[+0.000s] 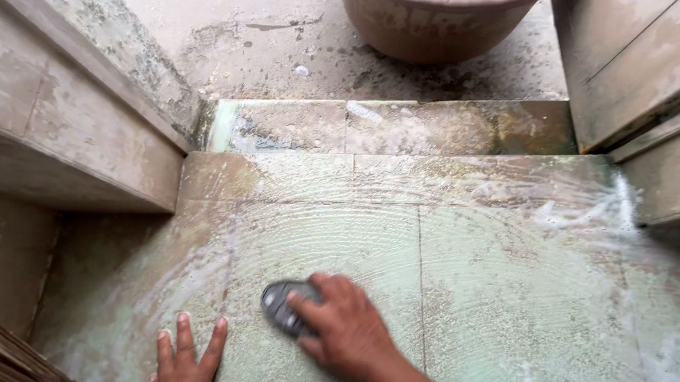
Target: The person scrubs the tiled floor with soapy water using a broom and a handheld scrub brush.
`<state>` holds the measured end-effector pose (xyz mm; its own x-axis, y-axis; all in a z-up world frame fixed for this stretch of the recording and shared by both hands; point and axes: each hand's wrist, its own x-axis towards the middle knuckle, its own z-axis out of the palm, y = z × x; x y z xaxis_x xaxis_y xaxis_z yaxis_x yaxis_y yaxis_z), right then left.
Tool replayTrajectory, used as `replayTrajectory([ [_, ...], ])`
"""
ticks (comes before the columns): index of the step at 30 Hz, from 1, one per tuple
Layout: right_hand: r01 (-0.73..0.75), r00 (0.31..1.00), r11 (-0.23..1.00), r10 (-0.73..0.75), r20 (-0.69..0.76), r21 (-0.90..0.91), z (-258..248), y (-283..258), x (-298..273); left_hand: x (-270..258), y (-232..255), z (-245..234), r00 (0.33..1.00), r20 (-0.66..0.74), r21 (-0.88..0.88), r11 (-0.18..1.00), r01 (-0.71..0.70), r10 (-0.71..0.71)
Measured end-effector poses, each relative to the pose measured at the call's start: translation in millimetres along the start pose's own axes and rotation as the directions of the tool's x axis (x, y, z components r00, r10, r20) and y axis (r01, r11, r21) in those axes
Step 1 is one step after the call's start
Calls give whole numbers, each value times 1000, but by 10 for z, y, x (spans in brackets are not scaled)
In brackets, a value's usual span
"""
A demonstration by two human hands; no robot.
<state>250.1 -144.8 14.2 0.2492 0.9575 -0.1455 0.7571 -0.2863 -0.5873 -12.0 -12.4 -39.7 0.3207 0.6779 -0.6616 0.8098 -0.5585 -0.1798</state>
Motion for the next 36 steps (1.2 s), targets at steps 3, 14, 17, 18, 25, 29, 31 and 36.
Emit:
replayTrajectory([
  [3,-348,869,932,283,-405,-95,-586,1109,116,-35,113,-78,998,47,-20,999,36,-35],
  [14,-212,975,974,217,55,-83,133,-102,464,-554,76,-766,980,160,-232,969,-81,120],
  [17,-28,985,992,48,166,-125,139,-479,699,-581,101,-878,972,215,-255,966,-39,96],
  [18,-57,970,987,90,226,-147,118,-440,843,-585,102,-892,973,211,-252,967,-40,95],
  [25,-491,832,865,432,-348,-99,-753,658,1075,-559,95,-804,981,179,-271,962,-30,81],
  [29,-21,980,999,12,-201,-46,136,-132,1147,-618,88,-860,975,215,-277,961,-1,62],
  [31,210,969,977,-202,-141,46,642,-770,1007,-629,141,-886,981,183,-268,963,-16,67],
  [36,153,978,988,-150,-147,5,445,-429,1028,-626,145,-898,972,230,-224,974,14,39],
])
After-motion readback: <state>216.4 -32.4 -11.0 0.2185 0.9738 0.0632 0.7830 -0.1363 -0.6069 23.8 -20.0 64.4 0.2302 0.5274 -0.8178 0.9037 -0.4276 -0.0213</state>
